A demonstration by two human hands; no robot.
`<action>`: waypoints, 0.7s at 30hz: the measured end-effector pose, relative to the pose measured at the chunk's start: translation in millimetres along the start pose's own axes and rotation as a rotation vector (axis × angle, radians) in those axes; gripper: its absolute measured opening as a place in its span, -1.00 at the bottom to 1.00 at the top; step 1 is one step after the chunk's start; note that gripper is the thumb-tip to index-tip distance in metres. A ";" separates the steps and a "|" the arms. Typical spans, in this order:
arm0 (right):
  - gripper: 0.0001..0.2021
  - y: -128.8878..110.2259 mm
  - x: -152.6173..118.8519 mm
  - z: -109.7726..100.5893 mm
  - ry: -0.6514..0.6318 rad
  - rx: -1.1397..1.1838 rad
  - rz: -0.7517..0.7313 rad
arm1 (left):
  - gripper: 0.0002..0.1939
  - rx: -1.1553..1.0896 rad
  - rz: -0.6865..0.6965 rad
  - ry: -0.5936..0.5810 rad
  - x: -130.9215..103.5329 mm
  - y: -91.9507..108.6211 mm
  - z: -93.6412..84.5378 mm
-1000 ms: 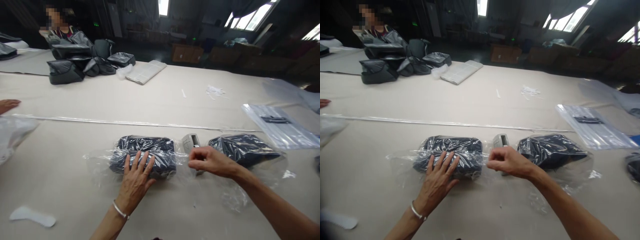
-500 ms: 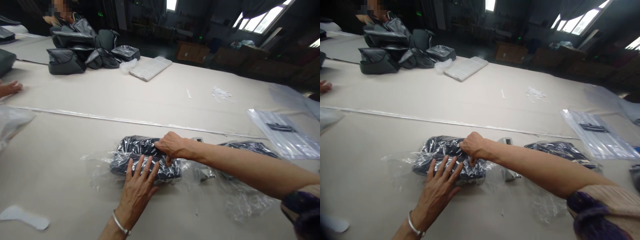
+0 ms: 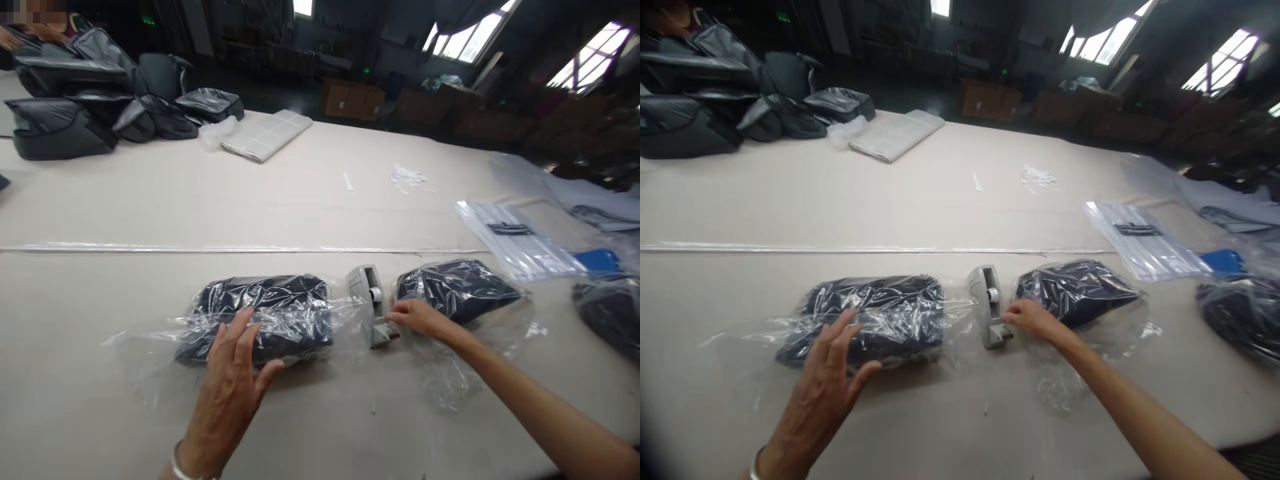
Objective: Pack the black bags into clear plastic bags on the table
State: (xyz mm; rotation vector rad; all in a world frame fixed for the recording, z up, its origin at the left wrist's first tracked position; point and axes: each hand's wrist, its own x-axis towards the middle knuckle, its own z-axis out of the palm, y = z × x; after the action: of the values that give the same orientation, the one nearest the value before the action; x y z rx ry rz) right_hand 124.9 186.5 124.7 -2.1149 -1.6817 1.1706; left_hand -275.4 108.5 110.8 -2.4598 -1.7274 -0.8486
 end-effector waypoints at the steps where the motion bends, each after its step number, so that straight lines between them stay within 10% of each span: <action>1: -0.76 14.2 -5.0 10.7 0.030 0.057 0.035 | -0.50 -0.013 -0.040 0.021 2.7 -1.7 -1.2; 6: -0.59 41.5 -12.0 52.4 0.189 0.347 0.120 | -0.72 0.099 0.069 0.003 8.9 -11.7 -6.3; 15: -0.64 29.5 -56.5 50.7 0.402 0.613 0.110 | -0.71 0.094 -0.062 0.086 -5.3 -28.3 -12.6; 21: -0.59 79.5 -71.4 79.7 0.245 0.867 0.282 | -0.84 -0.097 -0.263 0.137 -5.6 -44.2 -17.1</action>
State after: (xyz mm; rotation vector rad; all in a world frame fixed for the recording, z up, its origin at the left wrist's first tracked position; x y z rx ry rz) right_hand 126.4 71.7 57.0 -1.8203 -0.5876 1.3132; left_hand -322.6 115.4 110.3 -2.1978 -2.0318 -1.1182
